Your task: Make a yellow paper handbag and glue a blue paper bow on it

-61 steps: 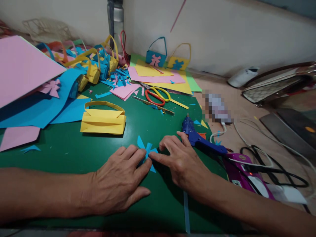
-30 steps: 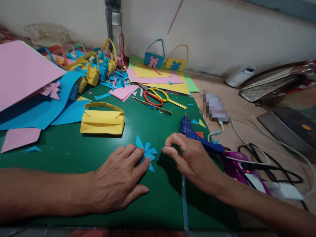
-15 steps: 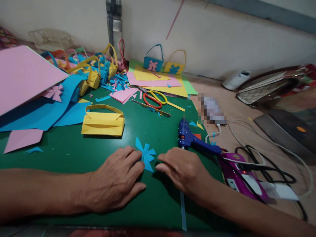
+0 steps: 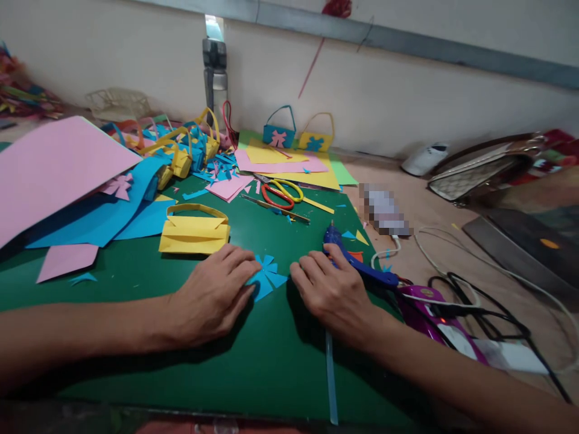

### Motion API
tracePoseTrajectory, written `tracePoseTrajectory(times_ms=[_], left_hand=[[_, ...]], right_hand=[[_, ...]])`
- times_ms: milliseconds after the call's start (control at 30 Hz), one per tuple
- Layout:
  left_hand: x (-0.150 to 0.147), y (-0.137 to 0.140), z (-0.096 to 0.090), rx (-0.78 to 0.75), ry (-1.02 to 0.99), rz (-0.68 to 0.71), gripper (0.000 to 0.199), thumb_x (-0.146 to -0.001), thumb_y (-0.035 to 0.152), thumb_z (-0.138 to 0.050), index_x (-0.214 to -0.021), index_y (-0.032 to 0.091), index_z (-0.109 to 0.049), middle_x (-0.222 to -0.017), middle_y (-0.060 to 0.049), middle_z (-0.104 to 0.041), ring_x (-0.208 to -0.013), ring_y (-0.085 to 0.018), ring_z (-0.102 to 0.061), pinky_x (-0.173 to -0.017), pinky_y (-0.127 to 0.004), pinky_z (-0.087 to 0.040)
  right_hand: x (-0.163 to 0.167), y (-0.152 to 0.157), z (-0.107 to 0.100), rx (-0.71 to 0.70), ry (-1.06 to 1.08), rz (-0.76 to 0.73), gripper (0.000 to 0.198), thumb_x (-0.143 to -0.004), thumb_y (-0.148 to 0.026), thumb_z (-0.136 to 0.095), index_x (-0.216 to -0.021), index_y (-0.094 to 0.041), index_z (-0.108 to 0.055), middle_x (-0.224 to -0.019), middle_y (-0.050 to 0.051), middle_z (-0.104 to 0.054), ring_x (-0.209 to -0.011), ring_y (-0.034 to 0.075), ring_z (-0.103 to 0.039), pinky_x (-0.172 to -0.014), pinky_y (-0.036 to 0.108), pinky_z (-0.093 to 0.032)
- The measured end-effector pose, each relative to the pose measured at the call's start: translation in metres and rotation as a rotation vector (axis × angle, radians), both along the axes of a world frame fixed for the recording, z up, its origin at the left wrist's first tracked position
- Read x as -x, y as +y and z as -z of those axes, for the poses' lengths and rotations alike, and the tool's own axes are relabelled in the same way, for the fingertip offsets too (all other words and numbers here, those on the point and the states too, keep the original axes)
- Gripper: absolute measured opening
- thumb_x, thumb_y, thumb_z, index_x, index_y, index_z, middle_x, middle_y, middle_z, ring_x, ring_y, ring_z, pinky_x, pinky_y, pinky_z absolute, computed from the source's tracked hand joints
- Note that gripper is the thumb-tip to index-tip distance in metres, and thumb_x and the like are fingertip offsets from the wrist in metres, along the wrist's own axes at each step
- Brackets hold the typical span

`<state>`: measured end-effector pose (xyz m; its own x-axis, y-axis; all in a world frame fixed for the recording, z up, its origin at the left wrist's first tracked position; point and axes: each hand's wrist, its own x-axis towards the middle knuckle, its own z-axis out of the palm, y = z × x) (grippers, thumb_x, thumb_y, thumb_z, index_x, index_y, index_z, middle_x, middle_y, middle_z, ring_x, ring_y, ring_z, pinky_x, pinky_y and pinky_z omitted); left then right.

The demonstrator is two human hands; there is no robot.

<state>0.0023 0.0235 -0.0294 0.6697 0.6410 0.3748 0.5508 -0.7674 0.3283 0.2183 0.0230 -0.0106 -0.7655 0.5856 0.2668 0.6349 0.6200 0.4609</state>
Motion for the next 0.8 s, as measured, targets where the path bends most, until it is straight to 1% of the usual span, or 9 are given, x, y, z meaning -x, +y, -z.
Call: tracePoseTrajectory(times_ms=[100,200,233,367,467,567,667,733,800], left_hand=[[-0.001,0.002,0.002,-0.032,0.219,-0.071,0.022,-0.088,0.021,-0.041,-0.104,0.012,-0.053,-0.104,-0.015,-0.057,-0.097,-0.028,-0.049,-0.079,-0.044,-0.044],[-0.003,-0.003,0.002,-0.026,0.313,-0.050,0.023,-0.088,0.025,-0.042,-0.104,0.014,-0.054,-0.099,-0.012,-0.058,-0.090,-0.025,-0.050,-0.076,-0.040,-0.043],[-0.003,-0.005,0.002,-0.026,0.315,-0.035,0.023,-0.088,0.027,-0.043,-0.105,0.015,-0.054,-0.098,-0.011,-0.058,-0.089,-0.024,-0.051,-0.075,-0.039,-0.043],[-0.001,-0.010,0.000,-0.024,0.300,0.030,0.024,-0.089,0.029,-0.043,-0.106,0.017,-0.054,-0.096,-0.010,-0.059,-0.087,-0.021,-0.051,-0.075,-0.036,-0.042],[0.000,-0.010,0.000,-0.033,0.298,0.069,0.023,-0.090,0.029,-0.041,-0.104,0.017,-0.054,-0.096,-0.010,-0.058,-0.086,-0.022,-0.050,-0.075,-0.036,-0.041],[0.000,-0.007,0.004,-0.032,0.281,0.088,0.023,-0.091,0.027,-0.039,-0.102,0.016,-0.056,-0.096,-0.010,-0.058,-0.085,-0.022,-0.050,-0.073,-0.037,-0.042],[0.001,-0.005,0.008,-0.058,0.253,0.102,0.024,-0.091,0.027,-0.038,-0.101,0.015,-0.056,-0.096,-0.011,-0.058,-0.085,-0.022,-0.049,-0.074,-0.037,-0.042],[0.001,-0.004,0.011,-0.087,0.241,0.106,0.024,-0.091,0.026,-0.038,-0.100,0.015,-0.056,-0.096,-0.012,-0.058,-0.085,-0.022,-0.049,-0.074,-0.038,-0.042],[0.000,-0.003,0.012,-0.105,0.237,0.108,0.023,-0.091,0.025,-0.038,-0.100,0.014,-0.056,-0.098,-0.012,-0.057,-0.085,-0.023,-0.050,-0.073,-0.038,-0.043]], right_hand=[[0.001,-0.004,0.003,0.112,0.065,0.011,0.025,-0.088,-0.011,-0.043,-0.072,-0.014,-0.062,-0.066,0.006,-0.061,-0.064,0.020,-0.049,-0.072,0.036,-0.033],[0.004,-0.005,0.008,0.155,0.075,-0.004,0.023,-0.089,-0.020,-0.048,-0.070,-0.015,-0.061,-0.064,0.006,-0.060,-0.061,0.019,-0.048,-0.069,0.035,-0.032],[0.005,-0.003,0.009,0.142,0.057,-0.003,0.022,-0.088,-0.019,-0.049,-0.070,-0.015,-0.061,-0.063,0.005,-0.060,-0.061,0.019,-0.048,-0.070,0.036,-0.031],[0.007,0.009,0.007,0.094,-0.019,0.011,0.018,-0.083,-0.007,-0.049,-0.071,-0.013,-0.061,-0.063,0.006,-0.060,-0.061,0.020,-0.048,-0.070,0.037,-0.031],[0.003,0.013,0.005,0.088,-0.030,-0.014,0.021,-0.083,-0.005,-0.047,-0.071,-0.013,-0.061,-0.064,0.007,-0.061,-0.060,0.020,-0.049,-0.066,0.036,-0.033],[-0.004,0.007,0.006,0.096,-0.002,-0.140,0.020,-0.085,-0.009,-0.047,-0.075,-0.011,-0.063,-0.066,0.009,-0.062,-0.065,0.022,-0.053,-0.068,0.037,-0.037],[-0.009,-0.003,0.005,0.093,-0.008,-0.261,0.022,-0.087,-0.010,-0.044,-0.083,-0.008,-0.065,-0.072,0.012,-0.066,-0.074,0.024,-0.057,-0.072,0.041,-0.039],[-0.009,-0.008,0.003,0.080,-0.031,-0.302,0.025,-0.088,-0.008,-0.040,-0.088,-0.005,-0.065,-0.077,0.015,-0.067,-0.077,0.025,-0.059,-0.072,0.042,-0.041],[-0.007,-0.010,0.001,0.072,-0.065,-0.330,0.027,-0.088,-0.007,-0.038,-0.091,-0.003,-0.065,-0.078,0.017,-0.068,-0.076,0.025,-0.061,-0.068,0.041,-0.042]])
